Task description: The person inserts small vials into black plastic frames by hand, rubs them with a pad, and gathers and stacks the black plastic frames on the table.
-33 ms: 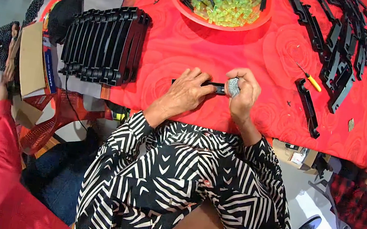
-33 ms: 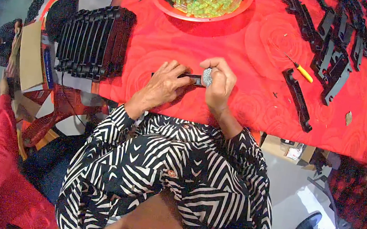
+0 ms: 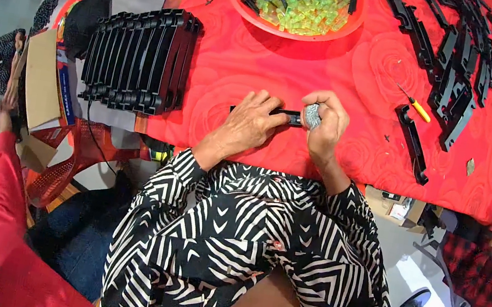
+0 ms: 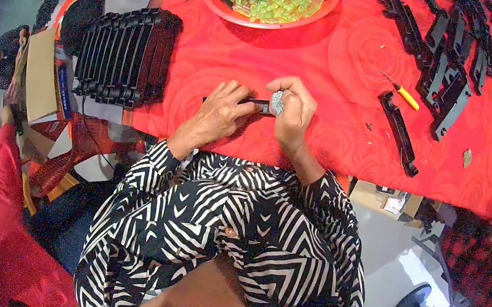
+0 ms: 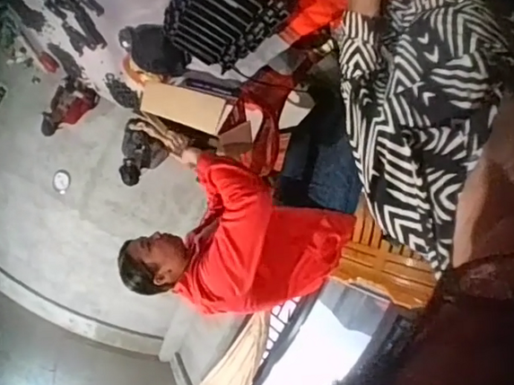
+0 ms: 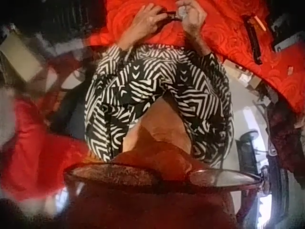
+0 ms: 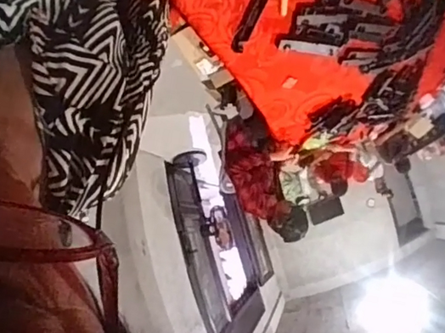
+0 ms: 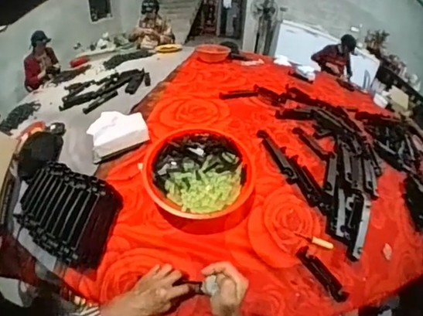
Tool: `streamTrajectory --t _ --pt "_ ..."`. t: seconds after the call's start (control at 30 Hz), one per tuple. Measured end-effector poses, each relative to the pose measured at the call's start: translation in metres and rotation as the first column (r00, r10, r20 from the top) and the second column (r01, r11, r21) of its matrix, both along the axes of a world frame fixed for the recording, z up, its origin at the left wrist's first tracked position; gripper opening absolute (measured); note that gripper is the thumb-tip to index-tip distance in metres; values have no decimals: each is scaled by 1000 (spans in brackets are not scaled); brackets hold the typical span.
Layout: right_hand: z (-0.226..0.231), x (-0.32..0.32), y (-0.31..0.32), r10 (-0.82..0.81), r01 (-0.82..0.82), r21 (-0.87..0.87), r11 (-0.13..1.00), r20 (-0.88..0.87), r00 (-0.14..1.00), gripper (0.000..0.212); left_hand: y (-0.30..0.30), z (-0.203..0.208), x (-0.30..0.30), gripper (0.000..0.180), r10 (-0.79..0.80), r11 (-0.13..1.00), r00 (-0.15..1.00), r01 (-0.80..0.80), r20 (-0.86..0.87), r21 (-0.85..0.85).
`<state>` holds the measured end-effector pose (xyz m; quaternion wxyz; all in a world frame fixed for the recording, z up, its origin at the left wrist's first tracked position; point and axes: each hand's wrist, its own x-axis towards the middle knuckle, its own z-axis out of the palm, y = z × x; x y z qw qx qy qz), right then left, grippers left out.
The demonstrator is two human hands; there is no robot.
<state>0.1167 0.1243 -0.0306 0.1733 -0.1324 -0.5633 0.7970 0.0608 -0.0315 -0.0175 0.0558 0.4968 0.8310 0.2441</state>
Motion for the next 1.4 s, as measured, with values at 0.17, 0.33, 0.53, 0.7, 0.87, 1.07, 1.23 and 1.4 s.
streamTrajectory --t 0.17,0.33,0.53,0.7,0.87,1.07,1.23,1.4 --pt "-4 0 1 -4 1 -63 998 -39 999 27 -3 -3 0 14 13 1000 999 -13 -35 -7" --pt "6 -3 2 -10 -26 -267 963 -131 991 26 0 -2 3 14 19 999 999 -18 -41 26" --pt "-3 -4 0 47 -69 -213 975 -104 993 27 -1 -4 4 18 40 998 999 -39 -25 44" --pt "-9 -5 -2 31 -28 44 999 -66 997 27 -2 -2 2 17 43 998 999 -43 9 46" --pt "-5 -9 -3 35 -22 149 989 -85 996 26 1 -8 1 12 59 993 998 -56 -24 107" --pt "0 -3 6 -38 48 109 993 -94 995 23 13 -9 11 9 127 982 969 -92 -212 166" --pt "27 3 4 -172 169 -30 985 -230 958 22 7 -13 23 11 180 975 938 -130 -296 181" --pt "32 8 20 -204 182 -97 978 -316 927 21 3 3 27 10 338 927 889 -258 -309 274"
